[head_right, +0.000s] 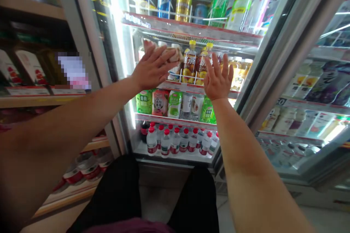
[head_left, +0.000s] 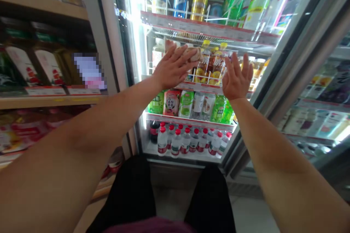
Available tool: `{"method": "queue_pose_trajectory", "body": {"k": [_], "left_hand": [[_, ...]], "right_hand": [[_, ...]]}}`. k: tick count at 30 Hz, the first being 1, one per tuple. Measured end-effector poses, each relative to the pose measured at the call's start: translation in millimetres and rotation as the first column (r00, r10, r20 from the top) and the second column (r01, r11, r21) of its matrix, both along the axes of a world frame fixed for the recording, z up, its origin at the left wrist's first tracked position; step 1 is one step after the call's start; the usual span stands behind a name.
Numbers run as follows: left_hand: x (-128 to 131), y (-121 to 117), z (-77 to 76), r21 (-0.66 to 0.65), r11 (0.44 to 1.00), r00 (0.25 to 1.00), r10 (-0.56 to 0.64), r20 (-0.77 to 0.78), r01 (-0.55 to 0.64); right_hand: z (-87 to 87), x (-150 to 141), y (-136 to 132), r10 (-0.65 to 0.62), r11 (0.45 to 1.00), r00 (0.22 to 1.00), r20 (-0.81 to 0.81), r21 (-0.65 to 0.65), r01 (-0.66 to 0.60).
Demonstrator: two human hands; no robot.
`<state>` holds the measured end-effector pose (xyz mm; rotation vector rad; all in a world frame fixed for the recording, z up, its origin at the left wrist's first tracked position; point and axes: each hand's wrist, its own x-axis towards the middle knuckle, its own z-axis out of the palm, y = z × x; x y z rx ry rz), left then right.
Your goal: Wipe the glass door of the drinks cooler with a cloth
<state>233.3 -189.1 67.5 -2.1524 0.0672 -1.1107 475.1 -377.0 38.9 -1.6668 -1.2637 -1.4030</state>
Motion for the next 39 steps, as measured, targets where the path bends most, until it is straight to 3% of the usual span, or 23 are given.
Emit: {"method": "queue_pose_trajectory", "body": {"k": [2,7,13,18,24,30,35,39], "left_hand": [[0,0,-0.9,0.001,1.000,1.000,0.002,0.030,-0.002],[0,-3,-6.8,0.055,0.998,0.998,0.024,-0.059,-0.021],[3,-4,-2.6,0.024,1.000,0.999,0.009,0.035,-0.010],[9,-5,-4.5,0.064,0.998,0.998,0.016,-0.062,-0.012],[11,-11,-0.3,-0.021,1.000,1.000,0.005,0.015,-0.005],[17,-19,-2.5,-0.042,0.999,0.986,-0.012,-0.166,0.005],[23,-22,9.0,-0.079,0.996,0.999,-0.035,-0.015,0.034],[28,-23,-3.9,-0.040,0.998,0.999,-0.054,-0.009,0.053]], "right_hand": [[0.3,1,0,0.006,1.000,1.000,-0.006,-0.003,-0.006],[0.8,0,0,-0.019,1.000,1.000,0.007,-0.006,0.019],[0.7,-2,-1,-0.021,0.999,0.999,-0.027,-0.033,0.020],[-0.1,0,0,-0.013,1.000,1.000,-0.001,-0.013,0.013],[-0.4,1,0,-0.014,1.000,1.000,0.014,-0.005,0.014],[0.1,-1,0,-0.008,1.000,1.000,0.012,0.008,0.008],[-0.1,-2,-2,0.017,1.000,1.000,-0.008,-0.002,-0.017],[0.0,-2,-2,0.015,1.000,1.000,-0.016,-0.020,-0.016]]}}
